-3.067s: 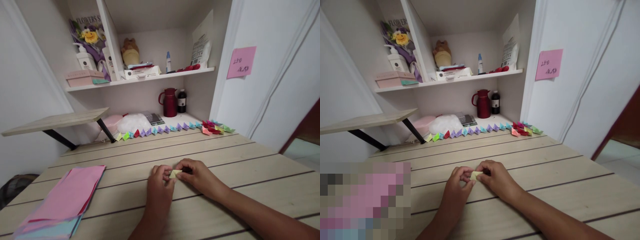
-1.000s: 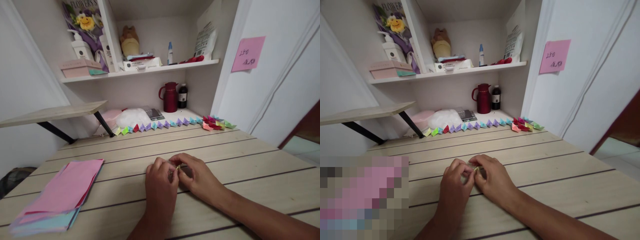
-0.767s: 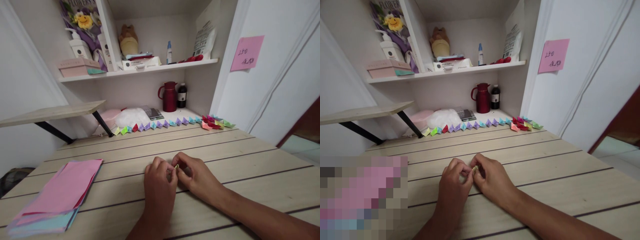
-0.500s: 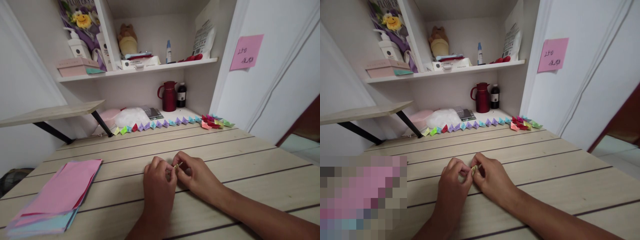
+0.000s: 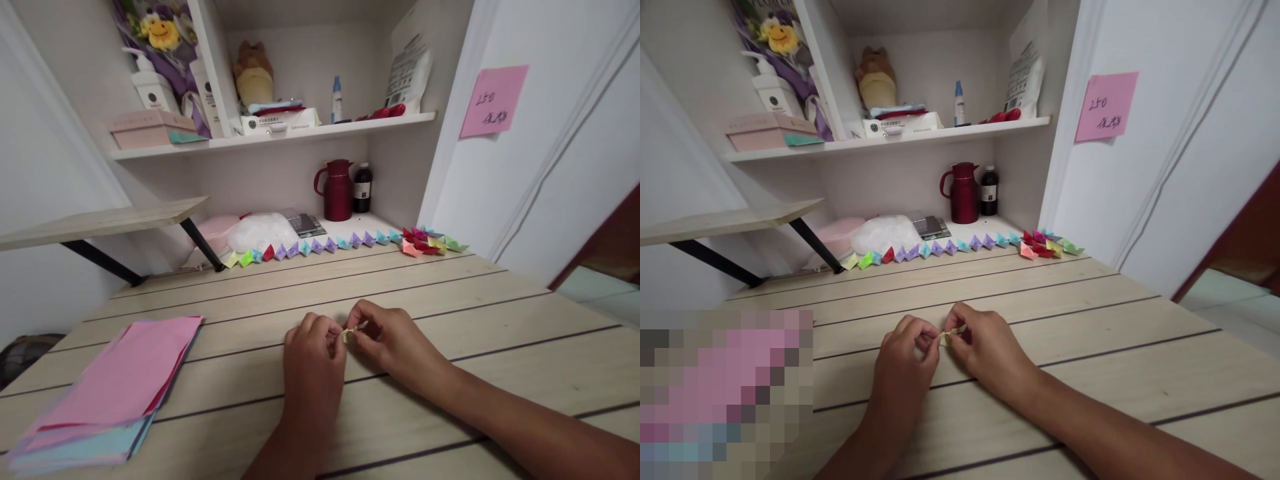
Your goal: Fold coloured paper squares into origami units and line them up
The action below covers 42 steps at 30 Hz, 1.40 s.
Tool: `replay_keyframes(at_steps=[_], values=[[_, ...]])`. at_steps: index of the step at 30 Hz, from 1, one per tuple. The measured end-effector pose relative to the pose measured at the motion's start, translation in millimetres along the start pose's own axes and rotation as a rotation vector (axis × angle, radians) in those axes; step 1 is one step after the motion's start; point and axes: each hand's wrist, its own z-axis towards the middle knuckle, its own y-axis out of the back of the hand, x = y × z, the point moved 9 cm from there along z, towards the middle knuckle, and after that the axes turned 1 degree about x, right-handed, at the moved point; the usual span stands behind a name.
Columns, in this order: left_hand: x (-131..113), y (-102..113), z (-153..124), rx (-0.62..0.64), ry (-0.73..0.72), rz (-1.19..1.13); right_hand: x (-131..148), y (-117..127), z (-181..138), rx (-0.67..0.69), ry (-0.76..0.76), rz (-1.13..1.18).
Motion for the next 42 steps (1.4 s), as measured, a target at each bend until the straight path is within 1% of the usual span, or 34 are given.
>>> replay_keyframes(at_steps=[3, 5, 9, 13, 17, 20, 24, 27, 33, 37, 42], values=[[6.0, -1.7, 1.2, 0.019, 0.041, -0.033, -2.5, 2.5, 1.6, -0.001, -0.012, -0.025], [7.1, -0.3, 2.3, 0.009, 0.052, -0.082, -3.0, 3.7, 2.6, -0.004, -0.018, -0.043], [1.1, 3.7, 3.9, -0.010, 0.015, -0.148, -3.4, 4.4, 3.6, -0.004, -0.028, -0.066], [-4.0, 4.8, 4.6, -0.010, -0.027, -0.103, -2.6, 4.0, 3.6, 0.000, -0.018, -0.084], [-5.0, 6.6, 5.4, -0.032, -0.044, -0.052, -0.7, 4.1, 3.2, 0.004, -0.010, -0.096], [-5.0, 6.3, 6.4, -0.039, -0.046, -0.056, 1.2, 4.2, 2.7, 0.012, -0.010, -0.090], [2.4, 3.4, 8.0, -0.030, 0.015, -0.137, 2.0, 3.2, 2.5, 0.026, -0.008, -0.070], [9.7, 2.7, 8.5, -0.037, 0.063, -0.192, -2.8, 1.5, 3.2, 0.036, -0.038, -0.025], [15.4, 3.8, 8.1, -0.057, 0.080, -0.194, -14.7, 0.0, 6.0, 0.058, -0.111, 0.087], [16.3, 0.9, 7.7, -0.043, 0.087, -0.183, -14.2, 2.0, 7.0, 0.081, -0.083, -0.030], [17.3, -7.2, 7.2, 0.015, 0.104, -0.185, -9.2, 2.7, 7.4, 0.121, -0.028, -0.185]])
